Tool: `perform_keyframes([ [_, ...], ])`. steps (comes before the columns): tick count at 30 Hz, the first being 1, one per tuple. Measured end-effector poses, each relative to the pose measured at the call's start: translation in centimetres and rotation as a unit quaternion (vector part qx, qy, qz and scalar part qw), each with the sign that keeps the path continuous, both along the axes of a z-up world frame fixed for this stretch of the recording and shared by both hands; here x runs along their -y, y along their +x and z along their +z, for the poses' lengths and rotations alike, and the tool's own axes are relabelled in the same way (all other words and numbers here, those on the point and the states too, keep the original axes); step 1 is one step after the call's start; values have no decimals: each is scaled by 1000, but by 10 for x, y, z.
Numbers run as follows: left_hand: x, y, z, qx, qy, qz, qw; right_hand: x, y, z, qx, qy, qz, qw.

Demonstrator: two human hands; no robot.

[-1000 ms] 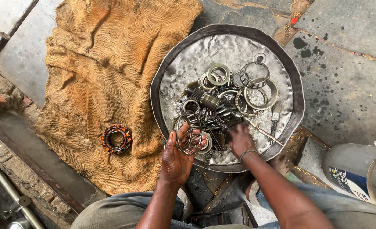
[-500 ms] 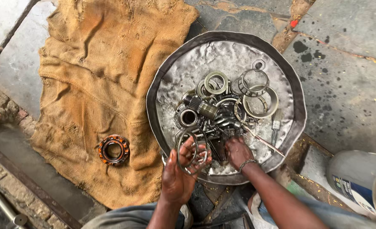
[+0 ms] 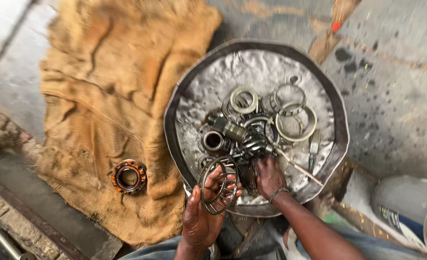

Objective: The person cleans various metal bearings and gears in a metal basin filled with liquid by hand and using a small brush.

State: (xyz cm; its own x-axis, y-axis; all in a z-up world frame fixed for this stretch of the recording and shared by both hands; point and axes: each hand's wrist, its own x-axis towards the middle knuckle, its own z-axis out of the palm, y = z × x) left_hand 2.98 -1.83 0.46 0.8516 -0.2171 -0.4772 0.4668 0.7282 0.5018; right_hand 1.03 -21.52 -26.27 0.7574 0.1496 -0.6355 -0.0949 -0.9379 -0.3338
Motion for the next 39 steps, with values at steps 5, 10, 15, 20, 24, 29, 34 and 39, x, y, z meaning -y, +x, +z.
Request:
perform_keyframes([
  [5,-6,-30,4,25,-38,-25,999,17,-3,3,-34,201,-119,972],
  [10,-10,-27,-10,1,-19,-1,1000,46,18,45,-219,524,-431,701],
  [15,-8,-43,12,45,-38,-37,998,68,16,151,-181,685,-474,523],
  [20,-5,-51,29,65,-62,-67,994,67,24,226,-146,760,-441,454],
  [24,3,-45,12,24,-35,-76,996,62,18,260,-126,747,-397,518],
  [29,15,-35,-12,22,-79,-123,989,26,24,290,-104,731,-369,565],
  [34,16,-26,-25,70,3,-110,991,-35,46,311,-38,526,-449,721],
  [39,16,-17,-46,-13,71,-61,996,-66,62,315,111,387,-384,831],
])
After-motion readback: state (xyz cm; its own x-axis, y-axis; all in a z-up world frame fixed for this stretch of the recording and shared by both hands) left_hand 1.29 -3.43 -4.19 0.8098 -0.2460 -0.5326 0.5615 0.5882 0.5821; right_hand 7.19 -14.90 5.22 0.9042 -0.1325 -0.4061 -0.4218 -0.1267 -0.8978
